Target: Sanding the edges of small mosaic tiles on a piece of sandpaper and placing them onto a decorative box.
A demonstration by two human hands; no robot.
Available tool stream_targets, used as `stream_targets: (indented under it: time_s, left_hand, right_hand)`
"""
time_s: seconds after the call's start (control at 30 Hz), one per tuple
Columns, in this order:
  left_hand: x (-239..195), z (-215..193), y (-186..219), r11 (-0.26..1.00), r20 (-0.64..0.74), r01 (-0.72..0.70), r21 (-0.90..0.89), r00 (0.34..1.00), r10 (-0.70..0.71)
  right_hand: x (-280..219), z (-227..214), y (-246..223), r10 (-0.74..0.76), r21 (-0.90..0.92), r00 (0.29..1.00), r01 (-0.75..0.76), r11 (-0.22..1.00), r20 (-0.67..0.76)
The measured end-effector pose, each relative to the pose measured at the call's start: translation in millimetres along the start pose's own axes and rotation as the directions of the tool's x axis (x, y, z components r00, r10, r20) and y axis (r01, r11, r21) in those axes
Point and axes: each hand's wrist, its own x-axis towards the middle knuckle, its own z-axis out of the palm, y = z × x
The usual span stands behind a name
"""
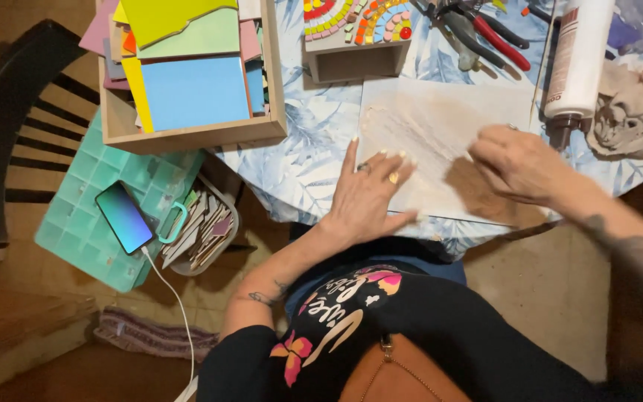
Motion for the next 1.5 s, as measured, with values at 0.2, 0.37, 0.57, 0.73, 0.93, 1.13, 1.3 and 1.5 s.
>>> stream_targets:
  time_s: [0.2, 0.37, 0.57, 0.73, 0.93, 1.13, 1.3, 1.5]
  left_hand:
    - [29.4, -28.7, 10.5, 0.745, -0.392, -0.047, -0.665, 0.871, -0.296]
    - [32.2, -16.9, 2.4, 0.655, -0.387, -0.052, -0.754, 0.840, -0.380]
    - [31.0, -20.7, 7.9, 0.562, -0.347, -0.048, -0.825, 0.829, -0.439]
    - [30.5, -15.3, 5.5, 0.544, -0.332, -0.041, -0.838, 0.830, -0.448]
    - [28.2, -18.7, 7.9, 0.524, -0.329, -0.045, -0.850, 0.823, -0.463]
    - [22.7, -20.5, 11.5, 0.580, -0.342, -0.030, -0.814, 0.832, -0.437]
    - [2.4, -11.5, 12.8, 0.972, -0.215, -0.002, -0.234, 0.975, -0.050]
    - [-16.9, 0.4, 5.7, 0.996, 0.031, -0.089, 0.028, 0.996, 0.088]
  right_hand:
    - [75.4, -19.9, -73.1, 0.429, 0.757, 0.862, -0.084, 0.648, -0.271]
    - [86.8, -21.6, -83.3, 0.459, 0.786, 0.837, -0.059, 0.616, -0.297]
    - [89.6, -20.7, -88.6, 0.469, 0.802, 0.825, -0.031, 0.596, -0.316]
    - [90.2, -23.1, -92.6, 0.479, 0.812, 0.819, -0.028, 0.583, -0.316]
    - [90.8, -23.4, -92.5, 0.472, 0.824, 0.830, -0.026, 0.566, -0.298]
    - [76.8, -15.8, -83.4, 0.419, 0.741, 0.844, -0.039, 0.671, -0.335]
    - [10.0, 8.4, -48.0, 0.119, -0.021, 0.956, -0.130, 0.991, -0.269]
    - [-30.7, -3.4, -47.6, 0.099, -0.084, 0.995, -0.102, 0.991, -0.030]
